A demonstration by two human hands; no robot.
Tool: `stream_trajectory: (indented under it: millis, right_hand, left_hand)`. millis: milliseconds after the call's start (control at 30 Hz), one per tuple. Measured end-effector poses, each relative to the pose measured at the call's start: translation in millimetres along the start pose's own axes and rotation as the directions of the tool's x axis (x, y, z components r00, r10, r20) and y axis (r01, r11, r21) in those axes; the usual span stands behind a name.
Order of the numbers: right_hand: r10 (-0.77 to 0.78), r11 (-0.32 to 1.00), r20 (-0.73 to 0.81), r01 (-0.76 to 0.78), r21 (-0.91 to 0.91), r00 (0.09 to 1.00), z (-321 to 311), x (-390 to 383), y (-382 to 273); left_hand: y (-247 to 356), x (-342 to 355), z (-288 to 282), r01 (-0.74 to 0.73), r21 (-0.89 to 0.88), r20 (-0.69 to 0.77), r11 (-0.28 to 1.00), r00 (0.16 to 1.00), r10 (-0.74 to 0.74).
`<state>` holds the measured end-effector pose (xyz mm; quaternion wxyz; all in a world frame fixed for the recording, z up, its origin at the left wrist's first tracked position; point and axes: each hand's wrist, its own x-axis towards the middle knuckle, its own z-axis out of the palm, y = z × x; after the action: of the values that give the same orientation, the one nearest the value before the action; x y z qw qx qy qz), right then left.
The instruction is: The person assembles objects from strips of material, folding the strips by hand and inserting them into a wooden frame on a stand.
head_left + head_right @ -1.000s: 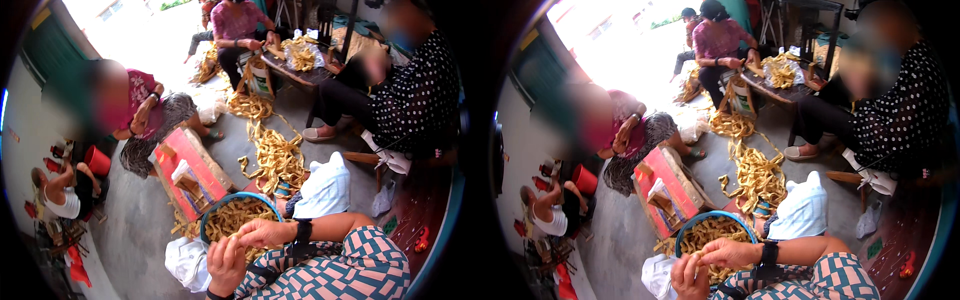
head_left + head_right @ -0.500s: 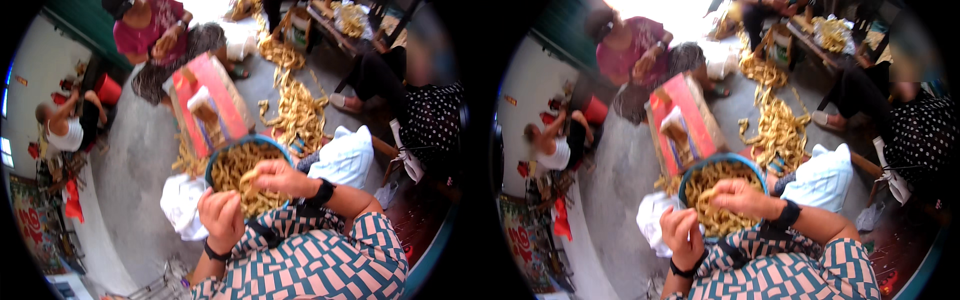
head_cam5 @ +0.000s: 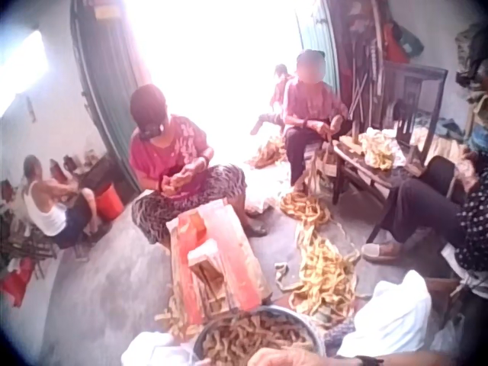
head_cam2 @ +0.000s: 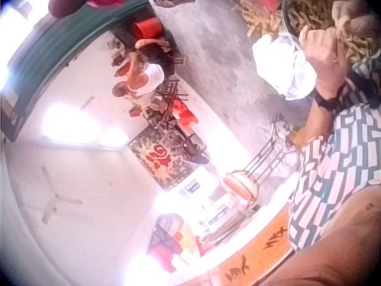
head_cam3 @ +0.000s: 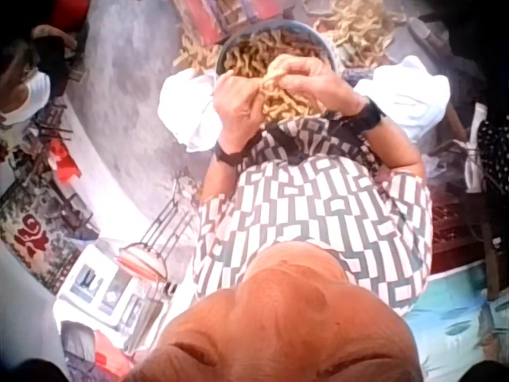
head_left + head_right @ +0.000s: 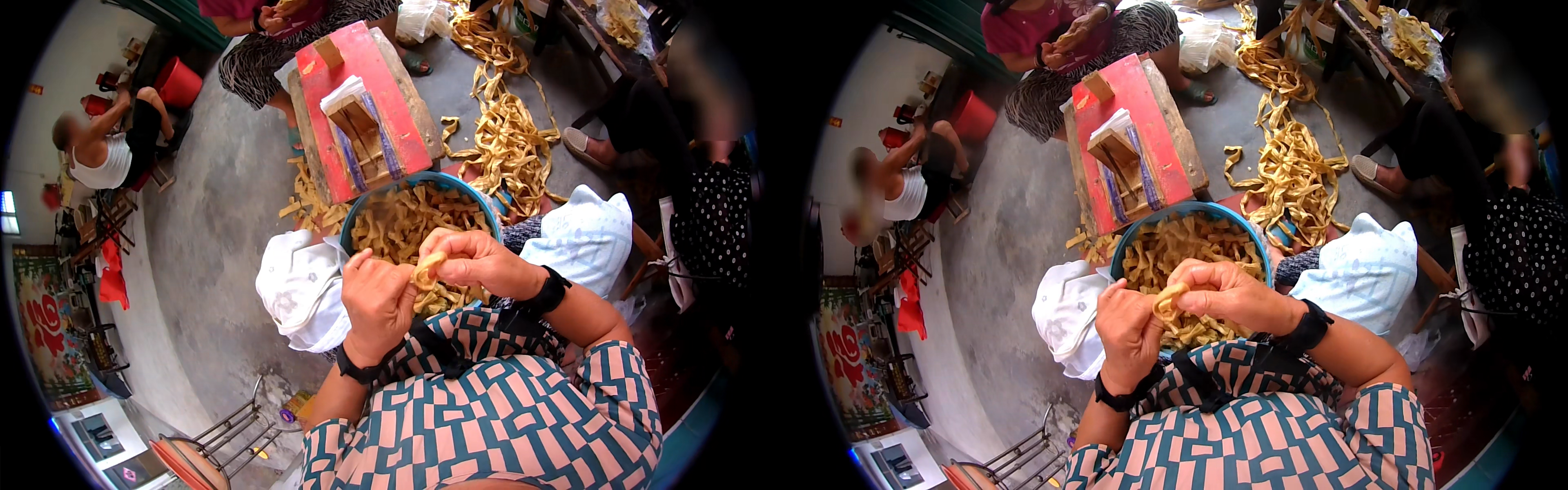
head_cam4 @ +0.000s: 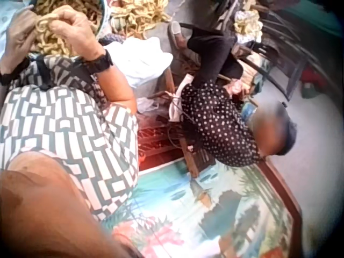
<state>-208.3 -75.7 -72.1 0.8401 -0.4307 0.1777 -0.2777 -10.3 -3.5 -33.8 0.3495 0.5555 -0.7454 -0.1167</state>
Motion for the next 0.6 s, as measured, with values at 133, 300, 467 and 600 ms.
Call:
stream_trajectory:
  millis: [133,300,467,600]
  right_hand:
    - [0.175,0.973,-0.007,-0.174,-0.151,0.985,-2,2,-13]
    - [0.157,0.981,-0.24,-0.179,-0.073,0.958,2,-1,-9]
    - [-0.049,0.961,-0.162,0.002,-0.276,0.986,-3,5,9]
    - [0.021,0.989,-0.199,-0.049,-0.137,0.98,7,3,6]
  left_hand:
    - [-4,-3,5,-0.016,0.084,0.022,0.996,1.0,0.014]
    - [-5,-6,12,-0.006,0.052,-0.077,0.999,0.997,0.01]
    - [19,-4,-5,-0.201,0.165,0.025,0.966,0.979,0.2]
    - [7,-10,5,-0.078,0.128,0.034,0.989,0.997,0.074]
